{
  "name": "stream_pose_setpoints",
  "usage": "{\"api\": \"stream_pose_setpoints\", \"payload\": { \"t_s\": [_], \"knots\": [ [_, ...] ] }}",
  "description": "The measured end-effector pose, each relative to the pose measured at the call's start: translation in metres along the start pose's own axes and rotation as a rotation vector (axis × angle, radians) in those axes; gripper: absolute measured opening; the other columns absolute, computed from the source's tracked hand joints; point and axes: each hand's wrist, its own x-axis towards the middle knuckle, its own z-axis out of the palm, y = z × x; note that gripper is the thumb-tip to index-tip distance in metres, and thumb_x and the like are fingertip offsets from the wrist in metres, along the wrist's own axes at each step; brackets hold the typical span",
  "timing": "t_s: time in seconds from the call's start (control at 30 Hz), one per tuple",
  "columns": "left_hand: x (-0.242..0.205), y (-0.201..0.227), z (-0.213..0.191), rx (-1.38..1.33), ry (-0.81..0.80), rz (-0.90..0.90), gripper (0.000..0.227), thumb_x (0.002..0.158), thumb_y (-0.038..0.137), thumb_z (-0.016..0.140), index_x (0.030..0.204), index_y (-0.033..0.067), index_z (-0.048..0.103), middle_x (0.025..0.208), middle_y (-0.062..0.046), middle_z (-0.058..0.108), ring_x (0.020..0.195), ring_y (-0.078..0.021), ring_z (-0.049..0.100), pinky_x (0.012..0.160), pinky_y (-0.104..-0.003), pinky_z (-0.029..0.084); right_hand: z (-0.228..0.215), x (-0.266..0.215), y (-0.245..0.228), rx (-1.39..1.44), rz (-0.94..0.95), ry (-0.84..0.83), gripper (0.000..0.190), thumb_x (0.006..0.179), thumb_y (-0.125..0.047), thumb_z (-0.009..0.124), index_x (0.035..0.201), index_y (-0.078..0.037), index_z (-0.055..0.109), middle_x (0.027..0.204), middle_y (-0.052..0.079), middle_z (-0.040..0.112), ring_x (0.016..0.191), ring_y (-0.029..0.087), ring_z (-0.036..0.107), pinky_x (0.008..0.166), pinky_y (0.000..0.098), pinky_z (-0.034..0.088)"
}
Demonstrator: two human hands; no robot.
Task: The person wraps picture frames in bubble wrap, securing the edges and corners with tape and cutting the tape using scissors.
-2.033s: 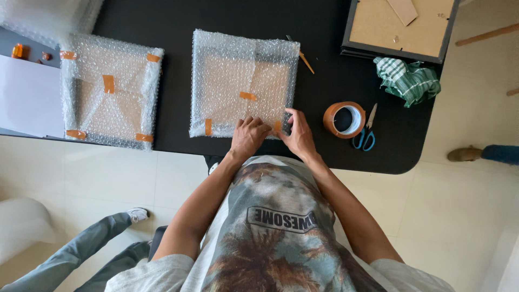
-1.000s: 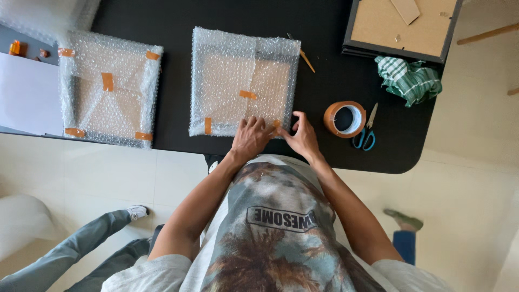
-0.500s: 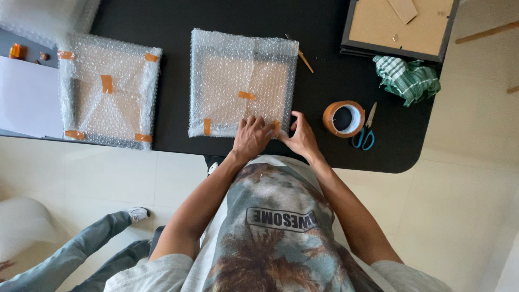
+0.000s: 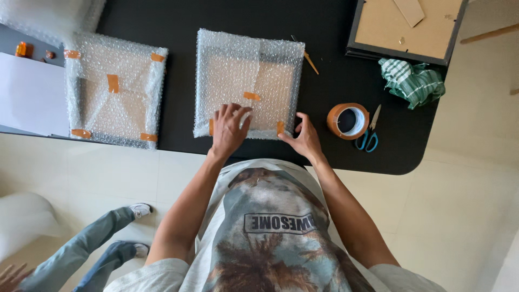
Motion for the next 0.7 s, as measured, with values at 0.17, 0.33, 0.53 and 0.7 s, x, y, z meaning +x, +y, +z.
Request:
{"api": "stream_pose_setpoints", "payload": {
  "t_s": [0.17,0.33,0.53,0.7],
  "knots": [
    [0.029,-0.031,-0.043,0.008,0.035,-0.126,0.013,0.103,0.028,0.064,0.113,0.0242,0.071,0.101,0.000,0.057,0.102,-0.0196,0.054,0.089,-0.040,0.045,-0.002,0.002,-0.003,-0.015,0.066,-0.020,0.103,0.068,-0.062,0.088,0.150,-0.017,0.044,0.102,0.010,0.066,0.109,0.036,0.069,0.095,0.0529,0.054],
    [0.066,-0.065,-0.070,-0.012,0.000,-0.203,0.017,0.100,0.025,0.068,0.116,0.0204,0.071,0.106,-0.002,0.057,0.107,-0.0219,0.056,0.088,-0.041,0.046,0.002,0.007,-0.010,0.020,0.075,0.051,0.086,0.082,-0.056,0.082,0.147,-0.014,0.046,0.101,0.015,0.068,0.108,0.041,0.069,0.095,0.0539,0.054],
    [0.107,-0.080,-0.076,0.137,-0.169,-0.024,0.024,0.100,0.029,0.068,0.123,0.0231,0.070,0.124,-0.002,0.061,0.124,-0.0226,0.055,0.097,-0.043,0.045,0.008,0.017,-0.018,0.035,0.201,0.094,0.080,0.083,-0.063,0.079,0.144,-0.021,0.050,0.100,0.009,0.070,0.106,0.034,0.071,0.092,0.0495,0.056],
    [0.124,-0.070,-0.066,0.136,-0.289,0.088,0.026,0.101,0.027,0.065,0.126,0.0226,0.068,0.126,-0.004,0.061,0.127,-0.0243,0.056,0.098,-0.043,0.045,0.003,0.004,-0.032,0.081,0.080,0.486,0.040,0.096,-0.038,0.076,0.126,-0.014,0.067,0.094,0.011,0.073,0.081,0.028,0.073,0.068,0.0389,0.058]
  ]
}}
